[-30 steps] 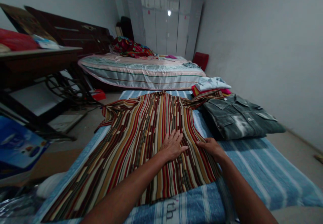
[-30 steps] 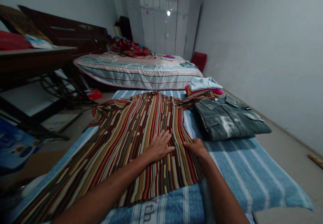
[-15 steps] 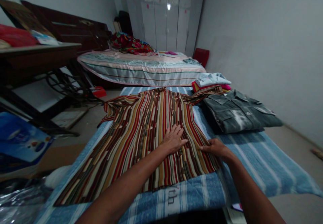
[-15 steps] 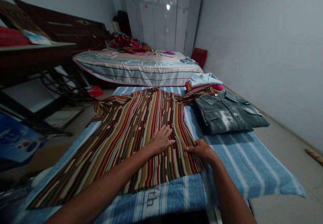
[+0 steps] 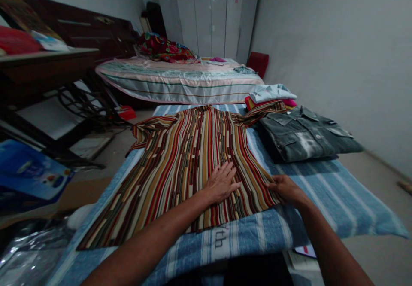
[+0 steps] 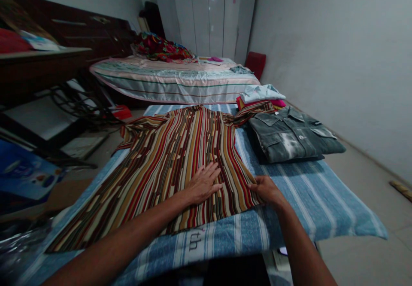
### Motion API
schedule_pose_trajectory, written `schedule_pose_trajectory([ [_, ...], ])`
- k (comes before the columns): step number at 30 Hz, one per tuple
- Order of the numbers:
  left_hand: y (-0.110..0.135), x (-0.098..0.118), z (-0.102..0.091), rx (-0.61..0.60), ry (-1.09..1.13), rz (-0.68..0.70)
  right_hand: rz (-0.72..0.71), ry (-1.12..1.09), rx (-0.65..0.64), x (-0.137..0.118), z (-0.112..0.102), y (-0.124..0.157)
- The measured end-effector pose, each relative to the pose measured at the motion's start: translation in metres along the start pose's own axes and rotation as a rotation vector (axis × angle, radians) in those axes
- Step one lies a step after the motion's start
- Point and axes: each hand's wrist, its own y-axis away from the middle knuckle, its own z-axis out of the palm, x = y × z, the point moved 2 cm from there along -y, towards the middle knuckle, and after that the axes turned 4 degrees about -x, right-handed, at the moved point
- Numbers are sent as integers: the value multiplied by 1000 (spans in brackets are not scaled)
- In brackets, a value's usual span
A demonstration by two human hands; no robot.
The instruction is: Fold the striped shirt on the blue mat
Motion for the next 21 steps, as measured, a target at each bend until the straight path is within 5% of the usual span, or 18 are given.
schedule_pose_trajectory([
  [5,0,-1,2,42,-21,28,-30,-219,-92,-6,-1,9],
  [14,0,0,2,56,-37,23,-90,-585,37,-5,1,21],
  [21,-1,0,4,80,-40,24,-229,-552,61,-9,17,37],
])
